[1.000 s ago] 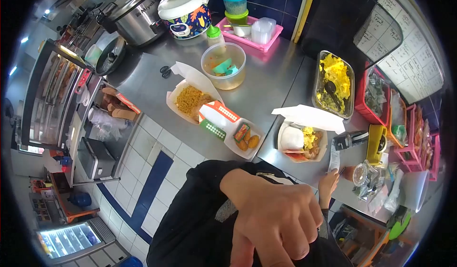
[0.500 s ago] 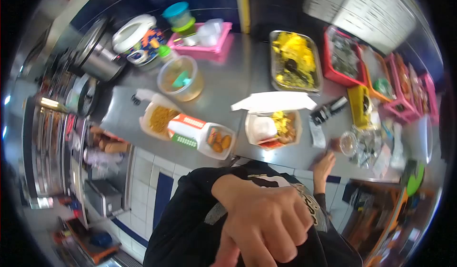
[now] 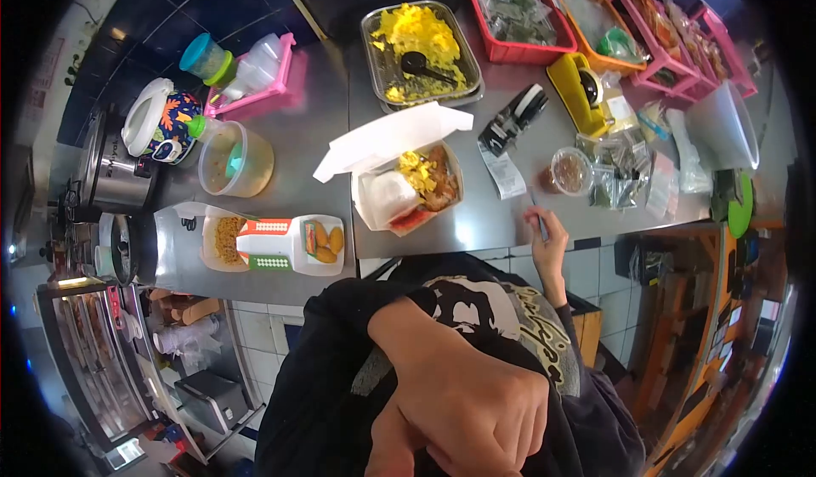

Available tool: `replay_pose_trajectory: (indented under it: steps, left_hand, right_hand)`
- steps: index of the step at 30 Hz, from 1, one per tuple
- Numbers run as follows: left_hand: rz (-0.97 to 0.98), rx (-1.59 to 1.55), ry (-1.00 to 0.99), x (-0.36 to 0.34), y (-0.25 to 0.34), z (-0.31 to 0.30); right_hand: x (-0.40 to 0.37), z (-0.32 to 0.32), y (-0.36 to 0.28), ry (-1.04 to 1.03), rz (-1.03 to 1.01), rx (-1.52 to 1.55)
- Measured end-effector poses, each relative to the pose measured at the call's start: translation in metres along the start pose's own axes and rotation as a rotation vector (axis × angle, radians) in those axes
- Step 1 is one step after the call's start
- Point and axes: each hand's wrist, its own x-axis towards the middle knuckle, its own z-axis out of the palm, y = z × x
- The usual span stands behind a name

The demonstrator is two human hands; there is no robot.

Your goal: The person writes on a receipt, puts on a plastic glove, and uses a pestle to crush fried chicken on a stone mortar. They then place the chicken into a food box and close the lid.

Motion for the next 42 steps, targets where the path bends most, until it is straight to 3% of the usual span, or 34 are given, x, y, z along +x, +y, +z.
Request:
replay_pose_trajectory:
  steps: [4,7,11,14,16,18,22,24,25,28,31,35,42]
  left_hand:
    - [0.022,-0.006,-0.009,-0.001,-0.014,-0.002]
    - [-0.014,0.046,0.019,0.005,-0.014,-0.005]
    - [-0.126,0.294,-0.163,-0.002,-0.009,-0.059]
    - [-0.663,1.139,0.187,-0.036,0.018,-0.114]
    - [-0.604,1.341,0.548,-0.087,-0.015,-0.163]
    - [-0.671,1.658,0.498,-0.141,-0.032,-0.204]
    - [-0.820,1.907,0.451,-0.202,-0.045,-0.241]
    - [-0.930,2.023,0.417,-0.220,-0.045,-0.249]
    - [-1.054,1.999,0.495,-0.229,-0.048,-0.255]
    - [-0.958,2.094,0.362,-0.235,-0.046,-0.251]
    - [-0.860,2.083,0.394,-0.242,-0.046,-0.254]
    - [-0.846,2.103,0.358,-0.236,-0.046,-0.246]
    - [-0.797,2.090,0.372,-0.236,-0.047,-0.248]
  right_hand:
    - [0.010,0.009,-0.005,0.110,-0.149,-0.091]
    - [0.022,0.016,-0.004,0.127,-0.203,0.060]
    - [0.030,0.028,0.024,0.087,0.063,0.618]
    - [0.032,0.032,0.042,0.084,0.226,0.746]
    - [0.029,0.026,0.046,0.049,0.245,0.846]
    - [0.029,0.024,0.043,0.023,0.269,0.839]
    - [0.025,0.022,0.049,0.019,0.264,0.842]
    - [0.021,0.013,0.045,0.019,0.261,0.639]
    - [0.019,0.008,0.043,0.016,0.260,0.536]
    - [0.016,0.007,0.037,0.092,0.134,0.475]
    - [0.018,0.028,0.022,0.237,0.226,0.667]
    - [0.025,0.061,0.049,0.226,-0.088,0.527]
    - [0.019,0.061,0.054,0.274,-0.021,0.358]
